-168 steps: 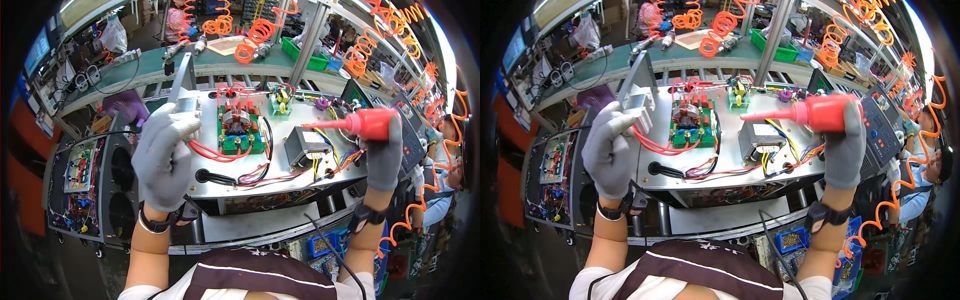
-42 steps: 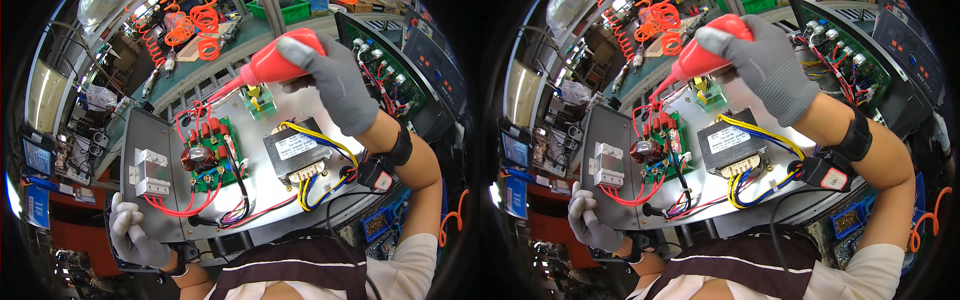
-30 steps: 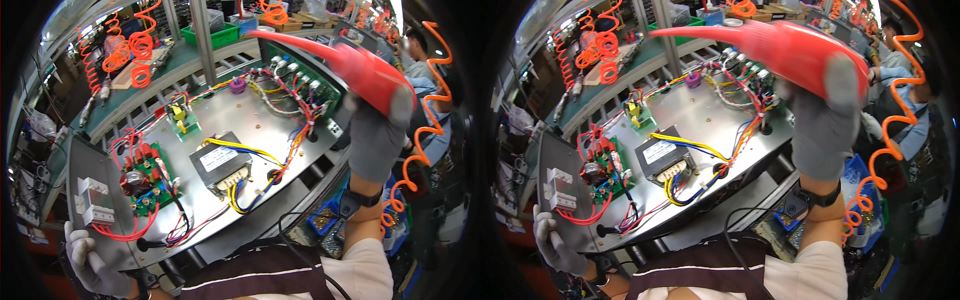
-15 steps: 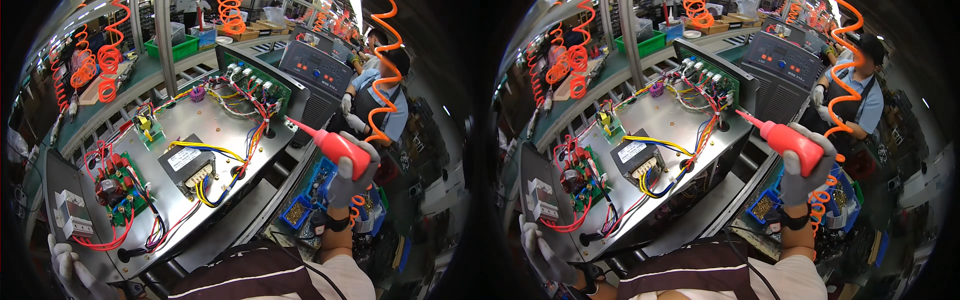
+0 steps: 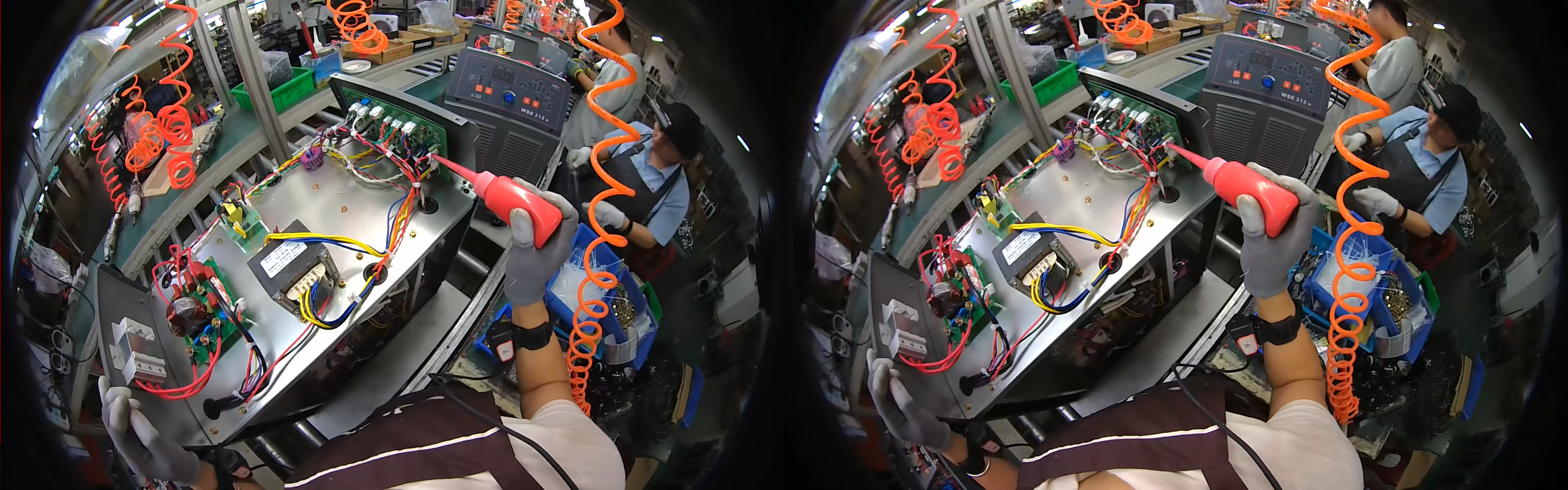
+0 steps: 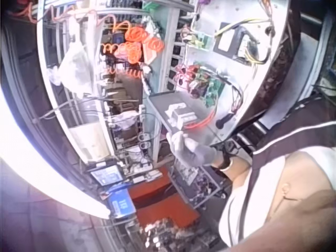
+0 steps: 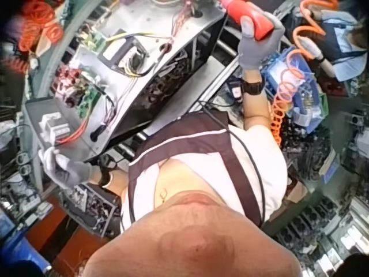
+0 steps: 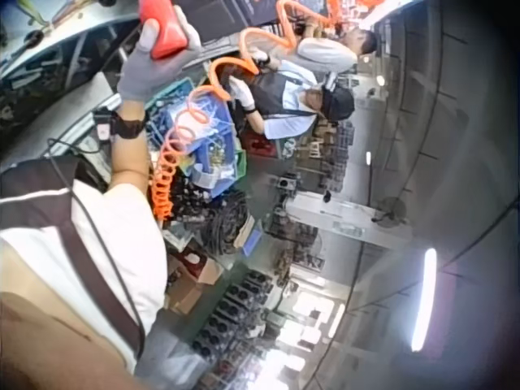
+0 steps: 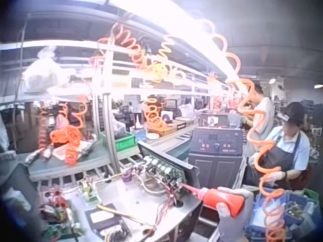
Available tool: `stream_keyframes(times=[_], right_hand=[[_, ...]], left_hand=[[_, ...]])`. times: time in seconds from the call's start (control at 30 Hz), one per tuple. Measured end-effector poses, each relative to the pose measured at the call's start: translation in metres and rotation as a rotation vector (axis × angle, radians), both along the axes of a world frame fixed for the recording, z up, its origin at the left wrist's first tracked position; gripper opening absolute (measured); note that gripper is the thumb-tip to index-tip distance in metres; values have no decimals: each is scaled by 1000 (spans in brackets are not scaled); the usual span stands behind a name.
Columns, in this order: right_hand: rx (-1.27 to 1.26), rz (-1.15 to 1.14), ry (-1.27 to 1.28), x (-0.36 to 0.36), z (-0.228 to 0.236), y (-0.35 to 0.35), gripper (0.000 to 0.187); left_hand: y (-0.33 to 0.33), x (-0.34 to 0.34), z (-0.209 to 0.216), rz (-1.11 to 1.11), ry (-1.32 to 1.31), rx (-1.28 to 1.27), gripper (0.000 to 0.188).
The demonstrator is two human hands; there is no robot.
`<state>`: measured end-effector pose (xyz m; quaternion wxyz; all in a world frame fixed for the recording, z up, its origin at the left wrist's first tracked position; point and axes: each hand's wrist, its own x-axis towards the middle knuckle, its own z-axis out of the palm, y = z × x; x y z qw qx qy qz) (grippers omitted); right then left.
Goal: Assembling internal components and applying adhesive or flux to a circuit board inside an industrial electronic unit.
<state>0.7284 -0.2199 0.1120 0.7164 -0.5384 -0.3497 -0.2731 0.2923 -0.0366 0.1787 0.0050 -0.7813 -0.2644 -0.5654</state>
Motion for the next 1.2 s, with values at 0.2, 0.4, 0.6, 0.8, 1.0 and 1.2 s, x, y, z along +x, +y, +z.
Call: stream_keyframes(times=[0.2, 0.4, 0.6, 0.8, 1.0, 1.2], right_hand=[[63, 57, 17, 2, -7, 2, 45], [-5, -12, -92, 8, -9, -1, 45], [29, 33, -102, 10, -10, 0, 46], [-8, 10, -107, 11, -11, -2, 46], [53, 89, -60, 8, -20, 5, 46], [74, 72, -31, 7, -23, 6, 46]], left_hand=[[6, -15, -11, 17, -45, -13, 30], [6, -17, -11, 17, -28, -24, 28], [2, -6, -7, 58, -72, -50, 27], [-1, 12, -1, -45, -211, 127, 22], [-2, 15, 1, -52, -202, 141, 23], [-4, 17, 3, -69, -204, 131, 18]])
